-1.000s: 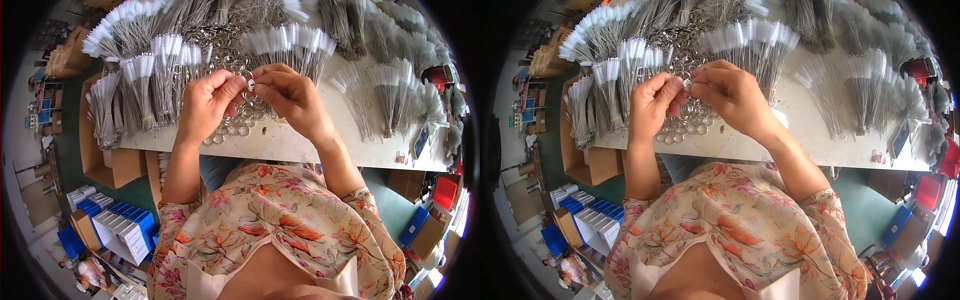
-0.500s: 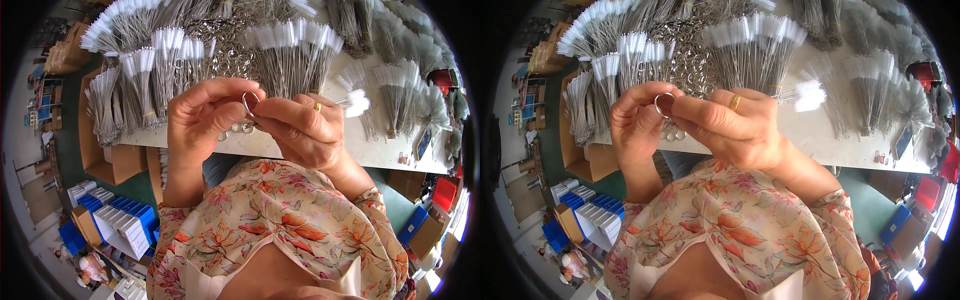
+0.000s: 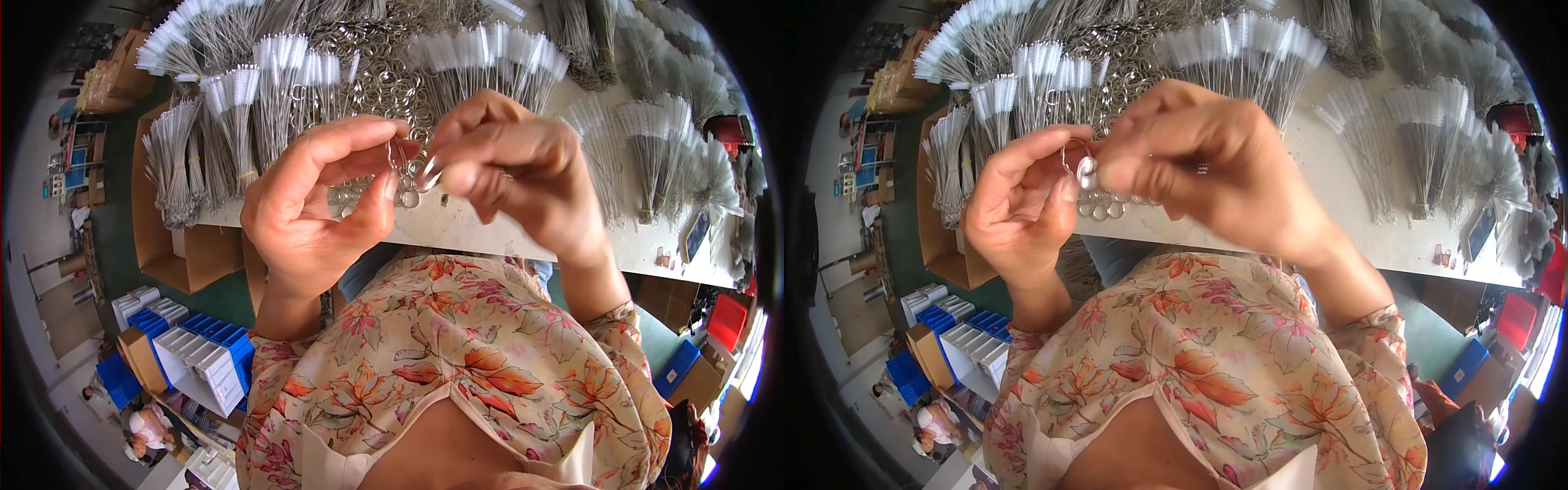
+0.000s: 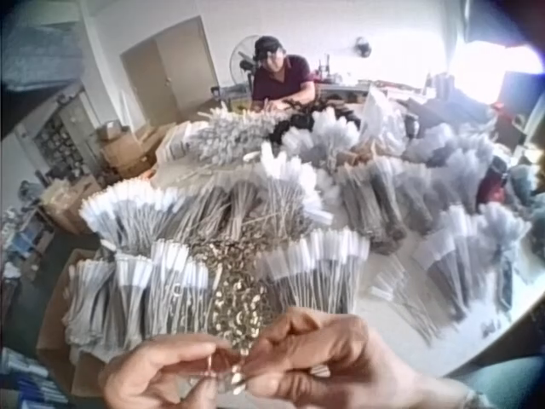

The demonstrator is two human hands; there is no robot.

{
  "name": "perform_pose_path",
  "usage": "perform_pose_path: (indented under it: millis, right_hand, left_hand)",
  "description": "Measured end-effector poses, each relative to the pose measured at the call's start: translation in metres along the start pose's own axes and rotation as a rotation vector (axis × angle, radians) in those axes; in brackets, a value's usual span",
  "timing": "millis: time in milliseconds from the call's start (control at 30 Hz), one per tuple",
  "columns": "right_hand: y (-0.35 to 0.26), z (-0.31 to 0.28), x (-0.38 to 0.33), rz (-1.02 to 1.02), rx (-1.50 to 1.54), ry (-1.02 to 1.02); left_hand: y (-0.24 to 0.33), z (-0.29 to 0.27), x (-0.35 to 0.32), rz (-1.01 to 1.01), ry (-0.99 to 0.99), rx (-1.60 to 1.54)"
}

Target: Assembling small white brushes onto metal rings in a workshop environment.

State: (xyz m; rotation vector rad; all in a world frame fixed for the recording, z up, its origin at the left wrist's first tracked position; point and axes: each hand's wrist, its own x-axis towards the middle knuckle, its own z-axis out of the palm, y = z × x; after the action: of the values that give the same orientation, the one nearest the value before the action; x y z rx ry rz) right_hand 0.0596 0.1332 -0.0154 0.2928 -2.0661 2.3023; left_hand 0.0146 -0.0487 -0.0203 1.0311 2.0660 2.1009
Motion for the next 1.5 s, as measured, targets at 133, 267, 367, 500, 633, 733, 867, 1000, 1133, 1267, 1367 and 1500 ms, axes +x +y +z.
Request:
perform_pose_path:
  millis: [133, 267, 367, 500, 633, 733, 867, 1000, 1133, 1267, 1367, 1500]
  right_hand:
    - [0.001, 0.008, 0.004, 0.212, 0.334, 0.045]
    - [0.004, 0.009, 0.011, 0.242, 0.341, 0.029]
    - [0.008, 0.008, 0.013, 0.219, 0.296, 0.03]
    - [0.006, 0.005, 0.016, 0.197, 0.146, -0.03]
    - [0.0, 0.003, 0.015, 0.243, 0.109, -0.068]
    - [0.013, 0.002, 0.009, 0.422, 0.325, -0.137]
    - [0.025, 0.014, 0.001, 0.365, 0.401, -0.086]
    - [0.025, 0.021, 0.0, 0.165, 0.353, 0.12]
    - [0.022, 0.018, 0.003, 0.172, 0.209, 0.089]
    - [0.021, 0.009, 0.006, 0.245, 0.114, -0.014]
    - [0.022, 0.001, 0.009, 0.217, 0.053, -0.084]
    - [0.028, 0.012, 0.001, 0.149, 0.177, 0.064]
  left_hand:
    - [-0.01, 0.0, 0.005, 0.2, 0.025, 0.046]
    - [-0.01, -0.006, 0.008, 0.178, -0.012, 0.112]
    - [-0.011, -0.007, 0.009, 0.177, -0.029, 0.157]
    - [-0.014, -0.012, 0.008, 0.146, -0.042, 0.09]
    - [-0.011, -0.013, 0.006, 0.119, -0.061, 0.072]
    - [-0.011, -0.008, 0.003, 0.22, 0.005, 0.096]
    - [-0.01, -0.01, 0.002, 0.09, -0.015, -0.033]
    - [-0.012, -0.012, -0.001, 0.063, -0.033, 0.041]
    - [-0.011, -0.011, -0.001, 0.015, -0.054, 0.072]
    - [-0.018, -0.012, 0.002, 0.077, -0.042, 0.062]
    - [-0.02, -0.014, 0.005, 0.122, -0.117, 0.171]
    - [-0.018, -0.013, 0.006, 0.051, -0.076, 0.053]
